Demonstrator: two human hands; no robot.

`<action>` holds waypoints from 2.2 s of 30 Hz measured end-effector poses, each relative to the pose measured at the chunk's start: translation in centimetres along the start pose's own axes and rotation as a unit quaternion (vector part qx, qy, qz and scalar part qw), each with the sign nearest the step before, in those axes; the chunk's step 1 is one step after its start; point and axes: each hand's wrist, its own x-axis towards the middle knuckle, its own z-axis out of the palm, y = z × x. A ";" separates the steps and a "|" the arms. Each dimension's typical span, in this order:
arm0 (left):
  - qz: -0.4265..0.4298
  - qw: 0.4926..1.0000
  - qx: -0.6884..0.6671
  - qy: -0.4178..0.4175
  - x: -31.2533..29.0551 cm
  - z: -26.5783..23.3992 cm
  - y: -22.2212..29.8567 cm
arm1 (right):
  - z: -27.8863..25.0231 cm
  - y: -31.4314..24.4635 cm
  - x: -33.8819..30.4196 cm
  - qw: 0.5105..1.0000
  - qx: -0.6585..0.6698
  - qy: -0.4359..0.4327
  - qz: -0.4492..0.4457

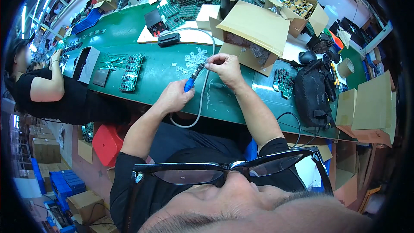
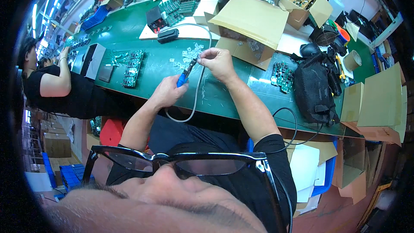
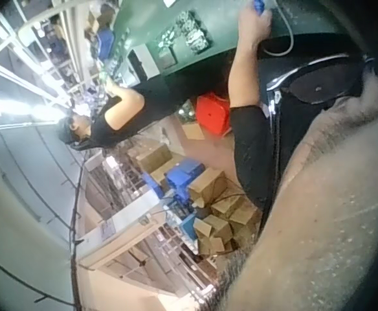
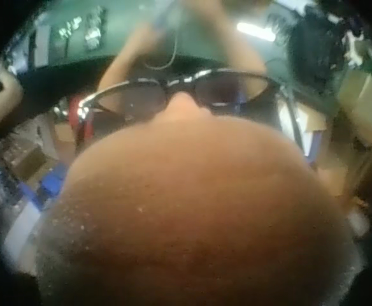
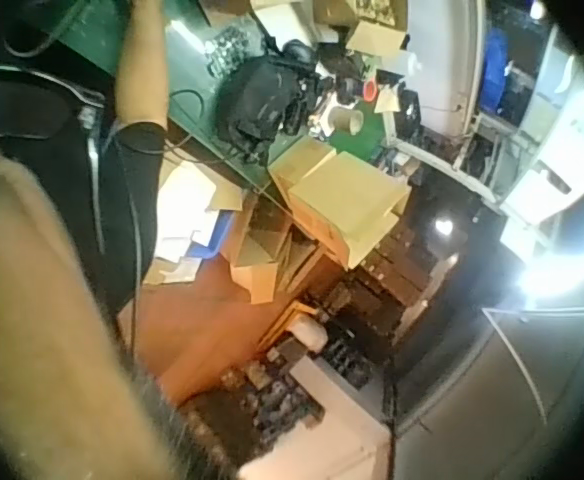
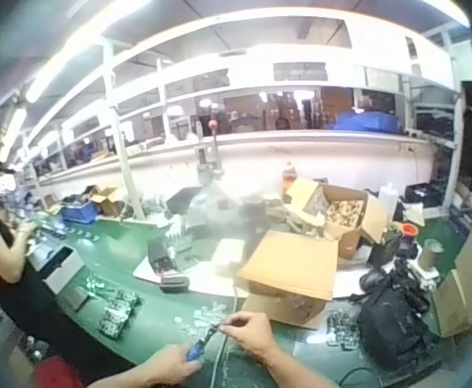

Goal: The person repeatedly retrieves plastic components from a cardboard box and trims them using wire cutters.

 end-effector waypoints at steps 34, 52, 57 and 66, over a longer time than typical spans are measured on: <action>0.009 0.611 -0.748 -0.261 3.2 2.4 -11.0 | -7.9 3.3 3.9 0.778 -0.605 0.169 0.005; 0.014 0.598 -0.759 -0.258 2.7 2.4 -10.4 | -7.0 2.7 4.0 0.898 -0.409 0.151 -0.052; -0.017 0.673 -0.703 -0.230 2.2 2.1 -9.1 | -3.6 0.7 2.3 0.997 0.048 -0.006 0.061; -0.040 0.931 -0.335 -0.137 1.4 0.3 -4.1 | -1.2 0.3 0.3 0.964 0.236 -0.049 0.110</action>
